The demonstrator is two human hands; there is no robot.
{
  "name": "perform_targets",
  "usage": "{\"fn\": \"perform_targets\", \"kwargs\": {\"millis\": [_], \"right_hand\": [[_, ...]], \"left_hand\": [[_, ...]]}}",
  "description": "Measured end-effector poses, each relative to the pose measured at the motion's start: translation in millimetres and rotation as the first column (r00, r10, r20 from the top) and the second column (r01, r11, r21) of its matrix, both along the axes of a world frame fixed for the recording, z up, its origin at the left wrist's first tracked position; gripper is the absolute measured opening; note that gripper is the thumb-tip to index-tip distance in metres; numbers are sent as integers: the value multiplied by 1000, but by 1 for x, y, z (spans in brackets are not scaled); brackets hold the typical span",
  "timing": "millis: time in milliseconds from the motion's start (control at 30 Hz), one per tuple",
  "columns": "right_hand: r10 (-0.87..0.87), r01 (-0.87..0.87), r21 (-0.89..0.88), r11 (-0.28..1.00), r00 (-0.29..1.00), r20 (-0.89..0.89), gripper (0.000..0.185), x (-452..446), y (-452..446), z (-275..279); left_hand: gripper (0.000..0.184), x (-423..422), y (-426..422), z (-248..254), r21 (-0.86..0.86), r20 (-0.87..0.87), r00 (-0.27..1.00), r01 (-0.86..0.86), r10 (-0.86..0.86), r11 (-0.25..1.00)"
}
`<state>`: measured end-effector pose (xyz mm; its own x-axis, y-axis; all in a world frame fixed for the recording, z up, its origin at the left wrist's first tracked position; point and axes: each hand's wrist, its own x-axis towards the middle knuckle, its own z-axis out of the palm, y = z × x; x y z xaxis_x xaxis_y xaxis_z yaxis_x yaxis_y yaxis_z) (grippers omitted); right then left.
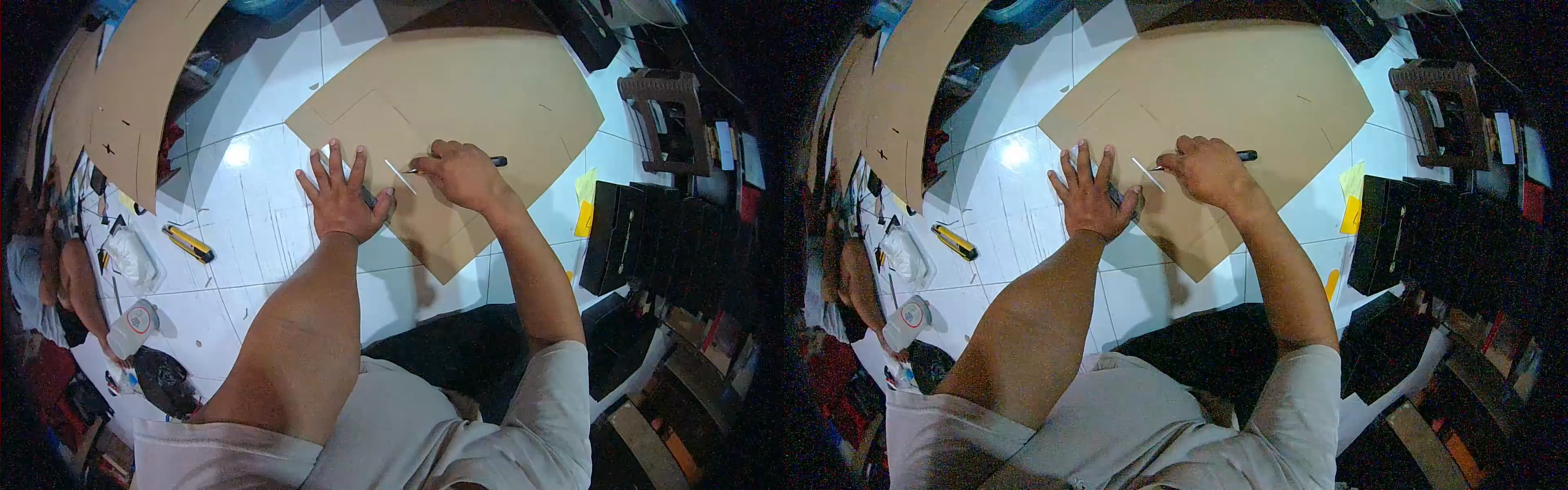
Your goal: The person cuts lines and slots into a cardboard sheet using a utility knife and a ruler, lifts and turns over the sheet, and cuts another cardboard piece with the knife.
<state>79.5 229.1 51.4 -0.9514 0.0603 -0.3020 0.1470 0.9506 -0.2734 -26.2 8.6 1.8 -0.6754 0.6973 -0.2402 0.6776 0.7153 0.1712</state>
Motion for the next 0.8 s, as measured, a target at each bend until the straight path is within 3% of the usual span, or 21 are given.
{"fn": "perform_targets", "kwargs": {"millis": [167,333,500,567,700,800], "right_hand": [[-22,22,-19,1000,1000,16,26,-1,-1,-1],[51,-46,59,997,995,-80,25,4,0,-4],[17,-15,35,999,999,-39,26,13,3,-3],[-11,12,16,1000,999,-47,27,15,5,-4],[-9,9,-5,1000,995,-98,26,21,5,-7],[11,-12,-23,1000,998,-62,28,21,5,-3]], "left_hand": [[91,1,-1,-5,-2,-13,1000,-2,2,1000],[94,0,-2,-3,12,-5,1000,2,-2,1000],[97,0,-1,2,-49,25,999,36,-34,998],[99,1,-2,-4,19,-16,1000,21,-21,1000],[101,-2,0,1,-38,30,998,49,-48,998],[103,-1,-1,-3,13,-11,998,57,-57,998]]}}
